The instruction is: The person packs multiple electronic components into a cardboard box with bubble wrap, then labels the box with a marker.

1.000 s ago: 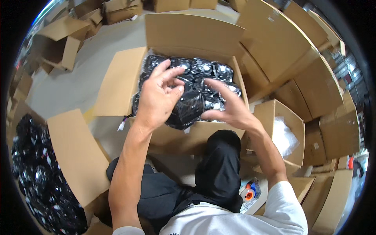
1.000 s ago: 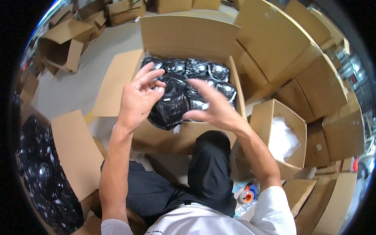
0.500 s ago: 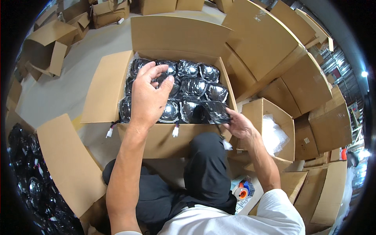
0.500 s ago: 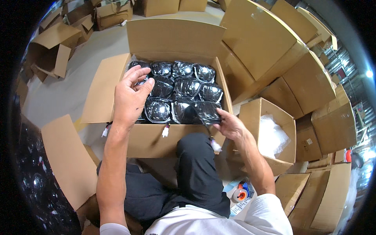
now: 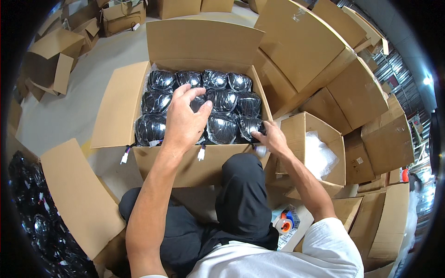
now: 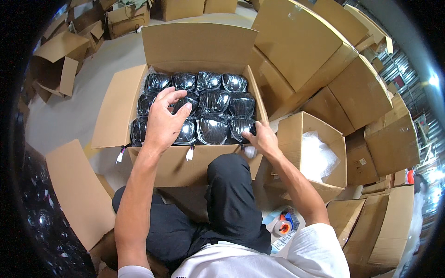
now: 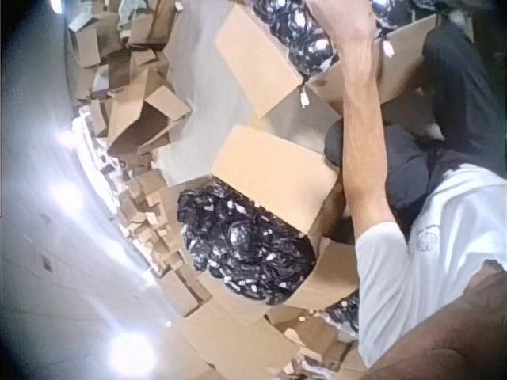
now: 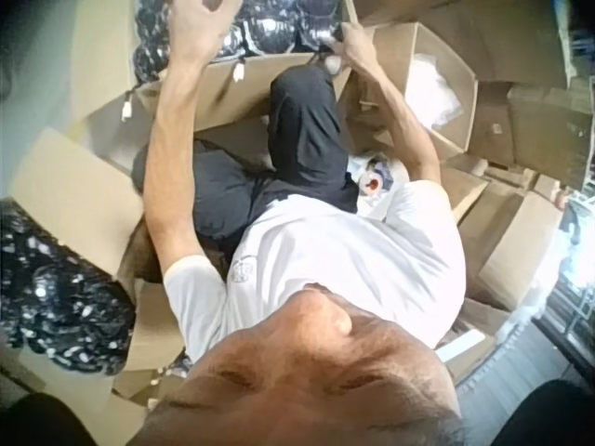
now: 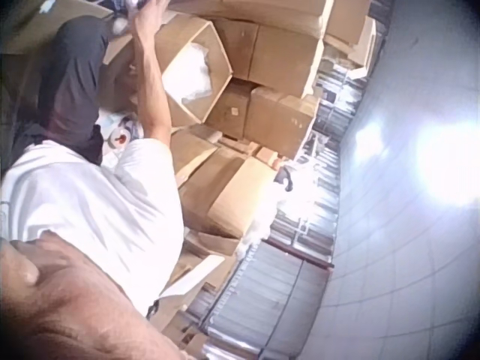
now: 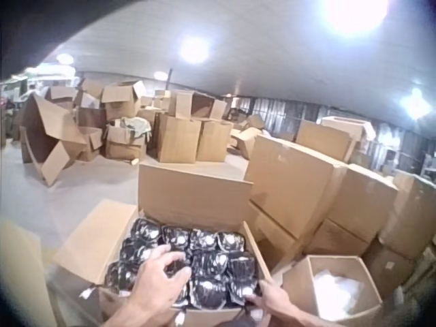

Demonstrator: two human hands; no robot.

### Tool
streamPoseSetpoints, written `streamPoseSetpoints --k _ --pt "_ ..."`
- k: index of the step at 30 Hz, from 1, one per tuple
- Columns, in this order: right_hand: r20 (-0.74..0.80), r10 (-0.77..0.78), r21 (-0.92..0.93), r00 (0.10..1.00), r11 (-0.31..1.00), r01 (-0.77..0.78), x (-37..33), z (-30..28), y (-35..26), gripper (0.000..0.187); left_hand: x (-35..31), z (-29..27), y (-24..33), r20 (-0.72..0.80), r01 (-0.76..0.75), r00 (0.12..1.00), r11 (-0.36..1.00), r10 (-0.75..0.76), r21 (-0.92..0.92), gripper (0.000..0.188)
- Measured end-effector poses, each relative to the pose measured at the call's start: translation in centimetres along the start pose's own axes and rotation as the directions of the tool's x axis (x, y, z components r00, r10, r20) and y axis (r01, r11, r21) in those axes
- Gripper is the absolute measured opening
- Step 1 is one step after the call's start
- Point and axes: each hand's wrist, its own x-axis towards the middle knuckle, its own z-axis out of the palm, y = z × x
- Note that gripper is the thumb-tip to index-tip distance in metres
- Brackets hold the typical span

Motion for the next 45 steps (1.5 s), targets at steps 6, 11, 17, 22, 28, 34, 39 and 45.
streamPoseSetpoints --k 6,11,17,22,28,34,39,45 --pt "-0.097 -0.31 -0.378 0.946 0.891 0.253 -0.7 -0.6 -2.7 0.065 -0.3 1.0 -1.8 0.085 0.019 0.996 0.999 -0.022 0.035 0.039" --pt "0.064 -0.412 -0.311 0.909 0.857 0.41 0.1 0.9 -1.5 0.057 -1.1 1.2 -2.2 0.153 -0.095 0.986 0.981 0.069 0.168 0.037" --pt "0.219 -0.199 0.256 0.955 0.956 0.14 -4.4 -3.3 -3.5 0.042 -1.9 0.0 -3.4 0.257 -0.026 0.966 0.981 -0.025 0.193 0.036" --pt "0.206 -0.501 0.116 0.841 0.865 0.487 -5.4 -1.1 -3.0 0.033 -3.2 3.6 -4.9 0.514 -0.447 0.829 0.813 0.22 0.373 0.052" --pt "0.102 -0.493 0.184 0.864 0.863 0.471 -3.0 0.9 -5.1 0.019 -1.6 7.9 -7.0 0.707 -0.657 0.697 0.502 0.119 0.563 0.047" --pt "0.195 -0.464 0.156 0.864 0.885 0.439 -1.2 3.6 -4.5 0.023 1.2 7.9 -7.9 0.766 -0.518 0.642 0.711 -0.045 0.476 0.093" --pt "0.22 -0.526 0.358 0.821 0.827 0.434 -1.5 4.0 -3.9 0.032 1.9 7.5 -8.2 0.76 -0.458 0.64 0.738 -0.113 0.495 0.091" --pt "0.317 -0.437 0.309 0.842 0.887 0.344 -1.0 0.5 -7.7 0.031 2.1 7.7 -7.7 0.751 -0.414 0.651 0.776 -0.113 0.476 0.088"
